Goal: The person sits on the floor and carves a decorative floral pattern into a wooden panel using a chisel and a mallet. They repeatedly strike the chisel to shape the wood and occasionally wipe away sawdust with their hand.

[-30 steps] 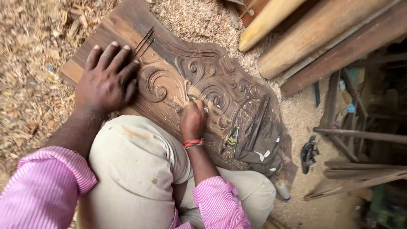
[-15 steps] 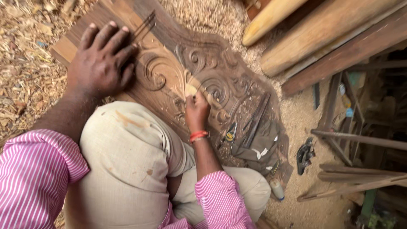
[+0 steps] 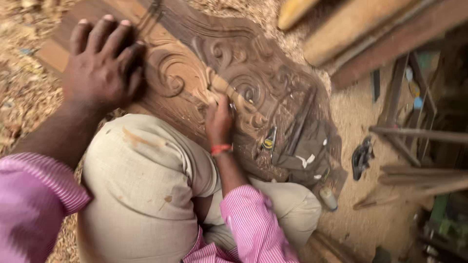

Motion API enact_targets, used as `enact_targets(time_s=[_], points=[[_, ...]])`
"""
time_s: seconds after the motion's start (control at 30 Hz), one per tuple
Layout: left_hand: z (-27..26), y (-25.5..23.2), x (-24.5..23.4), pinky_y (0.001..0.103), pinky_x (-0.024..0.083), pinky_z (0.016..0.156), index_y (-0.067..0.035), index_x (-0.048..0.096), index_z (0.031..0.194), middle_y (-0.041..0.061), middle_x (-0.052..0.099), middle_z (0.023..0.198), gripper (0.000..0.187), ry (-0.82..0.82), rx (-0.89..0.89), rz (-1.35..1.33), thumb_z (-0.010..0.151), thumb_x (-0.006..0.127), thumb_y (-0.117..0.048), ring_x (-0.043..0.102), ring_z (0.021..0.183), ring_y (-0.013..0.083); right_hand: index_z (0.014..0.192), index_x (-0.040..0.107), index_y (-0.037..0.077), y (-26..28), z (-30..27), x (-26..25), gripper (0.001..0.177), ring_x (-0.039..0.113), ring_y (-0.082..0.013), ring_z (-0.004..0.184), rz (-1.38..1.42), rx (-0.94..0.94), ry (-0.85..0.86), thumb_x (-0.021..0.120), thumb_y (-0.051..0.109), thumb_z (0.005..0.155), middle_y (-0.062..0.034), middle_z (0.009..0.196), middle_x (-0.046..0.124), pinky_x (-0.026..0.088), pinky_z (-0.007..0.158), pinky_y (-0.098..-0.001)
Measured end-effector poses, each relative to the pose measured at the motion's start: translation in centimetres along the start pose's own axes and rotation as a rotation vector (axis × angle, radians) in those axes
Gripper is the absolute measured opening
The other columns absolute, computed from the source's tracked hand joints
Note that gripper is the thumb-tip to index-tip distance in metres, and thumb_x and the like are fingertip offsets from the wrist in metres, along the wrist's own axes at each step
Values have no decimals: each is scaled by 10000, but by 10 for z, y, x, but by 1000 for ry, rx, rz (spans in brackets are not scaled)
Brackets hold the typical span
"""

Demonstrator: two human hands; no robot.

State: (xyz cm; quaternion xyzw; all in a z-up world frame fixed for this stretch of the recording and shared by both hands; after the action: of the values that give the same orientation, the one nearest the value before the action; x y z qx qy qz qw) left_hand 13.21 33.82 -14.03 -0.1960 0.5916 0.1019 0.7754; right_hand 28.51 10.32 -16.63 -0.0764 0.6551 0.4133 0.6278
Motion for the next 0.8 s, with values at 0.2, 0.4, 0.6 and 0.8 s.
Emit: enact_targets(time_s=[0.2, 0.4, 0.6, 0.8], points=[[31, -8, 13, 427, 349, 1174, -139, 677, 1310, 130, 574, 1406, 477, 39, 39, 214, 1095, 509, -530, 480, 1367, 283, 1277, 558, 42, 20, 23, -5, 272, 687, -445, 1034, 127, -150, -10, 528, 71, 1009, -238, 1170, 700, 554, 867, -502], [16, -1, 18, 430, 380, 1191, -78, 654, 1208, 120, 558, 1328, 378, -77, -20, 31, 1208, 543, -439, 474, 1377, 277, 1213, 622, 54, 6, 22, 1, 284, 692, -435, 975, 42, -5, -28, 625, 75, 931, -221, 1064, 724, 550, 834, -503], [19, -4, 10, 417, 392, 1174, -63, 662, 1153, 113, 552, 1295, 371, -117, -6, 12, 1184, 551, -416, 471, 1362, 269, 1090, 683, 40, 21, 21, -11, 129, 738, -333, 1090, 219, -163, -32, 625, 42, 974, -187, 1182, 740, 581, 962, -423], [16, -1, 21, 439, 389, 1174, -47, 656, 1187, 155, 538, 1334, 406, -111, 3, 23, 1159, 536, -433, 456, 1336, 286, 1108, 711, 30, 7, 20, -5, 169, 753, -315, 1033, 194, 34, -83, 649, 66, 955, -157, 1107, 760, 582, 928, -398]])
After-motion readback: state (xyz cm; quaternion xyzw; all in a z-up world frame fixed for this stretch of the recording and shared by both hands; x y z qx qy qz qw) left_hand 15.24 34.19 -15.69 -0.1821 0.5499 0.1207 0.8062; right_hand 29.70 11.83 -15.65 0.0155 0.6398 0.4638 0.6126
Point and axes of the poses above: each hand's wrist, its own z-axis towards the middle knuckle, its own x-axis out of the palm, y = z × x, the point moved 10 cm from there along z, towards the middle knuckle
